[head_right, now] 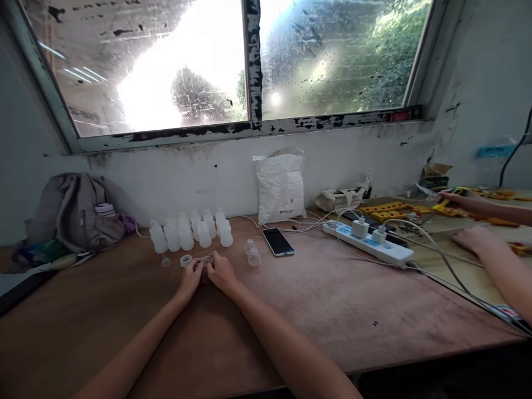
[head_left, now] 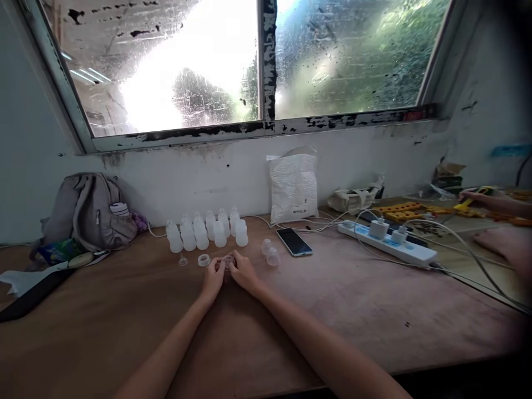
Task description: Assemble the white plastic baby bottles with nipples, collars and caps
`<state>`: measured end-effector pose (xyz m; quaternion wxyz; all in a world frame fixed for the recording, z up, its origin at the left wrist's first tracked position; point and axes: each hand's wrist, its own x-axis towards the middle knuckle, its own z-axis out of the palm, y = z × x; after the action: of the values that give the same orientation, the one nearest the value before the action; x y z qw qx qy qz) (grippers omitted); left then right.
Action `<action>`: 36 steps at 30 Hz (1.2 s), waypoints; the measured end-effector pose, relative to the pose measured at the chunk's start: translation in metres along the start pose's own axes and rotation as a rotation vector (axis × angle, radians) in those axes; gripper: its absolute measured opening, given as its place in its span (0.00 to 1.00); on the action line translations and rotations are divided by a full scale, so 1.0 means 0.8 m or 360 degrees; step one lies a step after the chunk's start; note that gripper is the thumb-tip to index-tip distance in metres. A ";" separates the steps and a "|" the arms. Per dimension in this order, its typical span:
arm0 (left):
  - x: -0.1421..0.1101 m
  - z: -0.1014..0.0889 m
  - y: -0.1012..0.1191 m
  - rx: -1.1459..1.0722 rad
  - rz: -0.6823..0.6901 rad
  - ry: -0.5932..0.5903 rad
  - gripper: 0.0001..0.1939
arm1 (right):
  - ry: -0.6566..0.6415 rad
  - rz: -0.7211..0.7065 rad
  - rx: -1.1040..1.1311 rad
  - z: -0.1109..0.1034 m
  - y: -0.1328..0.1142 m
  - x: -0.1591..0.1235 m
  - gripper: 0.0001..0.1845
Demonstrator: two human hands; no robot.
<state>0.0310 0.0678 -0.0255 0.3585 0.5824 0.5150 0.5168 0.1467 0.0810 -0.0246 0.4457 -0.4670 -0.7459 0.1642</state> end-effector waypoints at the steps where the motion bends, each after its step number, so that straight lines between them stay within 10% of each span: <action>1: -0.001 0.000 0.000 0.0005 0.0009 -0.0006 0.11 | -0.0010 -0.0005 -0.0014 -0.001 0.000 0.000 0.09; 36: 0.001 -0.014 0.002 -0.0046 0.0064 -0.0265 0.11 | 0.0070 0.0004 0.0049 -0.004 -0.015 0.005 0.04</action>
<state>0.0207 0.0672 -0.0214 0.3980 0.6283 0.4642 0.4810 0.1419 0.0779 -0.0128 0.4689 -0.4644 -0.7327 0.1660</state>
